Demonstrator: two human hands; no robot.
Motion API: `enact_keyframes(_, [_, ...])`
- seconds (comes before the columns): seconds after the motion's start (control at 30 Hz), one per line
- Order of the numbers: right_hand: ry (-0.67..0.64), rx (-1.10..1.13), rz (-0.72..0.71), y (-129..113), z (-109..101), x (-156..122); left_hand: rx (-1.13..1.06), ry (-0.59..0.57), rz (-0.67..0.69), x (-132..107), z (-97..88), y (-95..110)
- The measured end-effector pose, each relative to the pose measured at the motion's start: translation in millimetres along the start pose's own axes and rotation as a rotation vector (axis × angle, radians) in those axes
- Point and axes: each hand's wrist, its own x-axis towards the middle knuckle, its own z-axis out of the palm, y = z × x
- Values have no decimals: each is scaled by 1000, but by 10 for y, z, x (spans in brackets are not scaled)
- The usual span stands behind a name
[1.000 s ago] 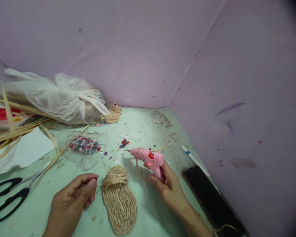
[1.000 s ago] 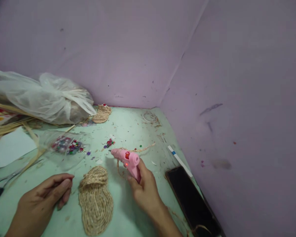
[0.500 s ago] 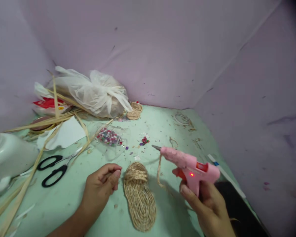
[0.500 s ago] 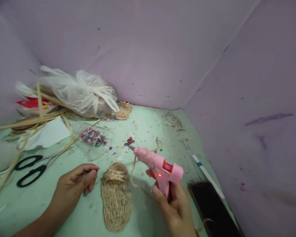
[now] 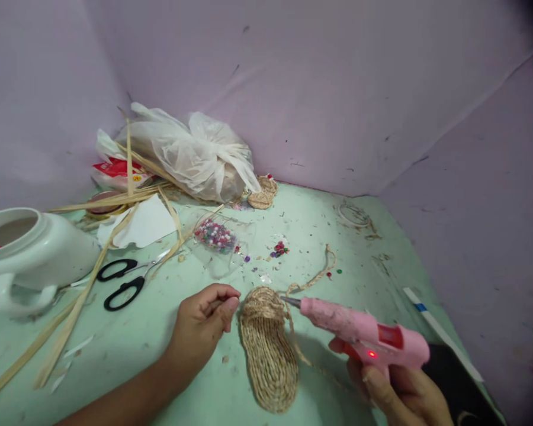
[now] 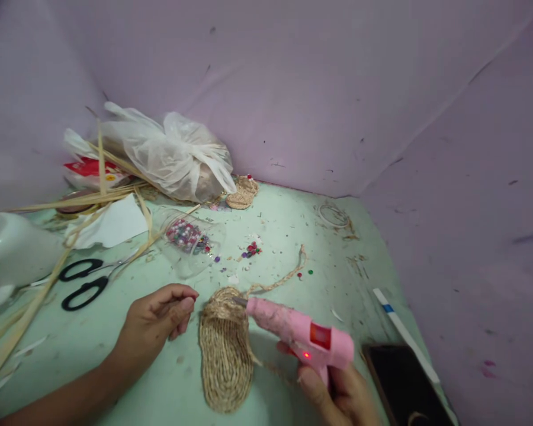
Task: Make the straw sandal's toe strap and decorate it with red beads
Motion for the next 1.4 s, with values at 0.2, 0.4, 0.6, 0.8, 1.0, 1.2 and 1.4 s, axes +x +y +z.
enact_keyframes(0.2, [-370, 294, 165, -81, 45, 29, 13, -7, -31, 4, -9, -29])
enact_keyframes(0.4, [-557, 407, 248, -245, 122, 134, -20, -4, -26, 14, -2, -13])
enact_keyframes(0.6, [12, 123, -233, -1405, -190, 798, -6, -33, 26, 10, -14, -40])
enact_keyframes(0.8, [211, -63, -551, -2155, -358, 1448, -29, -64, 45, 28, -25, -104])
enact_keyframes(1.0, [226, -90, -367, -1864, -336, 1341, -19, -77, 78, 23, -18, -82])
enact_keyframes(1.2, [-24, 26, -144, -1283, -153, 709, -31, -47, 36, 17, -1, -38])
enact_keyframes(1.4, [-135, -37, -36, -437, 53, 135, -19, -28, 35, 0, 10, -4])
